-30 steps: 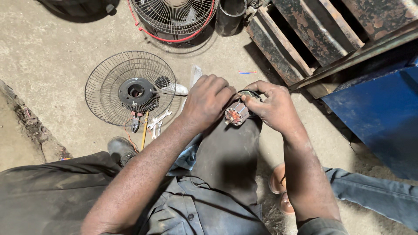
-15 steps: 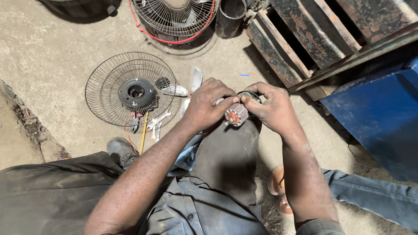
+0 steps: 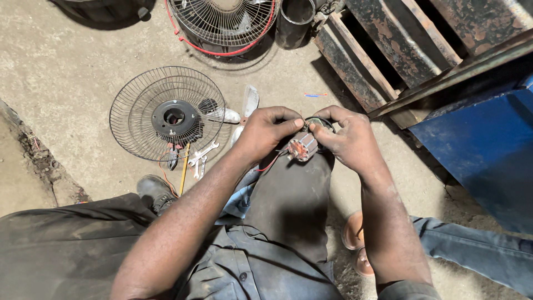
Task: The person disassembles a small electric fan, removing the front grill and fan blades. They then remove the motor housing and proceed to strip the copper windings from the motor stator using pliers and a screwdriver.
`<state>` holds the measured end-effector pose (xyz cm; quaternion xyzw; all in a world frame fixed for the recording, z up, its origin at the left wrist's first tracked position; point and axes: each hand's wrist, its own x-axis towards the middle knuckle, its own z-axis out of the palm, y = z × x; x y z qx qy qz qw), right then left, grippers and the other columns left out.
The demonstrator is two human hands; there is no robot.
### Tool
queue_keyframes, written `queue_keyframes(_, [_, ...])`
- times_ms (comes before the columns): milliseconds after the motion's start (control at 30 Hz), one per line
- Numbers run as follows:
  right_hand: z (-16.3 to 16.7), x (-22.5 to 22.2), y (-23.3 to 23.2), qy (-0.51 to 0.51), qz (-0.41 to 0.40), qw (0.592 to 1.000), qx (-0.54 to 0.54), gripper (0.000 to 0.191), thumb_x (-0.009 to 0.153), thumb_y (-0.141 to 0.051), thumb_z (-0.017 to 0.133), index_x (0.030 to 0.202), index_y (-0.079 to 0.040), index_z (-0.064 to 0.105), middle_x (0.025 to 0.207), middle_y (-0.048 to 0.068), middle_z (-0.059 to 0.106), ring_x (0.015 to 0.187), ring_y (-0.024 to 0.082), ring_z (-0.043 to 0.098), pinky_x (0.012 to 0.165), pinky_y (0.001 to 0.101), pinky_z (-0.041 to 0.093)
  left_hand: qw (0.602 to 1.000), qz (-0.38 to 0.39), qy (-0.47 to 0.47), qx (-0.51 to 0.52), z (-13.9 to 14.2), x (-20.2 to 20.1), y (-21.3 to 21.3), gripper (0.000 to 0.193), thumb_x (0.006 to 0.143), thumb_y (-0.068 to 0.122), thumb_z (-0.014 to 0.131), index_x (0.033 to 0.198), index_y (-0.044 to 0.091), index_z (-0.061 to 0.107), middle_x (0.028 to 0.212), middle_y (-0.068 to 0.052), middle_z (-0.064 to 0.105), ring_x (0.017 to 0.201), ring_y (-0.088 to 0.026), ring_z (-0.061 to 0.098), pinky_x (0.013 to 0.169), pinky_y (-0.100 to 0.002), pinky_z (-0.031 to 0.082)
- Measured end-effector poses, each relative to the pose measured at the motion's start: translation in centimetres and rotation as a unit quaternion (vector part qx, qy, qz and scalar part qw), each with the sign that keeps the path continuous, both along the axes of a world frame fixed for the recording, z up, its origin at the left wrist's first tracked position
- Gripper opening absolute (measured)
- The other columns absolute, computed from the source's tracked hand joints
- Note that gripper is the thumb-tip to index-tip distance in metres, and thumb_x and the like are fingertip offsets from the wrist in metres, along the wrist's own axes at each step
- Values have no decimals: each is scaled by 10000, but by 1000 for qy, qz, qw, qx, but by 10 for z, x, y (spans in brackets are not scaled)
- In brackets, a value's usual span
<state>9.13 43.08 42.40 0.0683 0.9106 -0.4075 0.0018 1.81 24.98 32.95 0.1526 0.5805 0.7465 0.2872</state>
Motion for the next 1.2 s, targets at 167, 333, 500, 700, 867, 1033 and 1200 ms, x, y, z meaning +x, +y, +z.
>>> queue_keyframes(167, [1, -1, -1, 21, 15, 1000, 12, 213, 875, -170, 758, 1015, -10, 746, 795, 51, 725, 726, 69, 605, 632, 265, 492, 991, 25, 132, -27, 20, -3, -5, 260, 887, 193, 787, 1067, 9, 745, 985, -40, 771, 915, -102, 684, 841, -267, 565])
queue_keyframes(333, [-3, 2, 0, 27, 9, 999, -18, 202, 888, -142, 757, 1030, 1, 738, 825, 40, 733, 751, 57, 610, 651, 252, 502, 976, 42, 144, -155, 30, 10, -8, 238, 883, 222, 763, 1019, 27, 779, 938, -58, 794, 855, -109, 724, 792, -277, 569])
queue_keyframes(500, [-9, 3, 1, 47, 10, 999, -24, 189, 895, -127, 755, 1028, 6, 733, 860, 36, 745, 790, 48, 636, 693, 240, 521, 989, 23, 105, -100, 24, 8, -8, 214, 899, 193, 747, 1002, 10, 790, 942, -61, 787, 865, -120, 719, 796, -284, 573])
queue_keyframes(700, [-9, 6, 1, 36, -4, 999, -10, 207, 888, -135, 761, 1041, 2, 738, 845, 40, 739, 771, 47, 617, 661, 245, 510, 990, -2, 74, -116, 26, -1, -3, 210, 842, 153, 801, 993, 6, 792, 883, -98, 797, 781, -129, 699, 733, -305, 578])
queue_keyframes(867, [-9, 6, -1, 41, -1, 999, -10, 214, 891, -139, 760, 1049, 3, 741, 847, 38, 740, 769, 44, 610, 654, 241, 504, 969, -15, 174, -174, 41, -5, -7, 243, 778, 133, 805, 1004, 44, 792, 910, -111, 805, 807, -147, 757, 761, -311, 589])
queue_keyframes(1033, [-7, 6, -3, 9, -26, 999, -30, 215, 882, -132, 745, 1060, -11, 746, 863, 33, 742, 746, 44, 598, 622, 247, 487, 952, -33, 233, -197, 56, -9, -8, 188, 848, 182, 774, 995, 65, 778, 928, -115, 789, 836, -207, 761, 772, -347, 579])
queue_keyframes(1200, [-5, 6, -3, 35, -5, 999, -19, 213, 887, -133, 755, 1060, -10, 744, 878, 28, 748, 781, 40, 618, 666, 234, 505, 938, -35, 264, -220, 63, -9, -6, 199, 831, 197, 790, 964, 53, 752, 897, -133, 765, 811, -244, 746, 745, -381, 568])
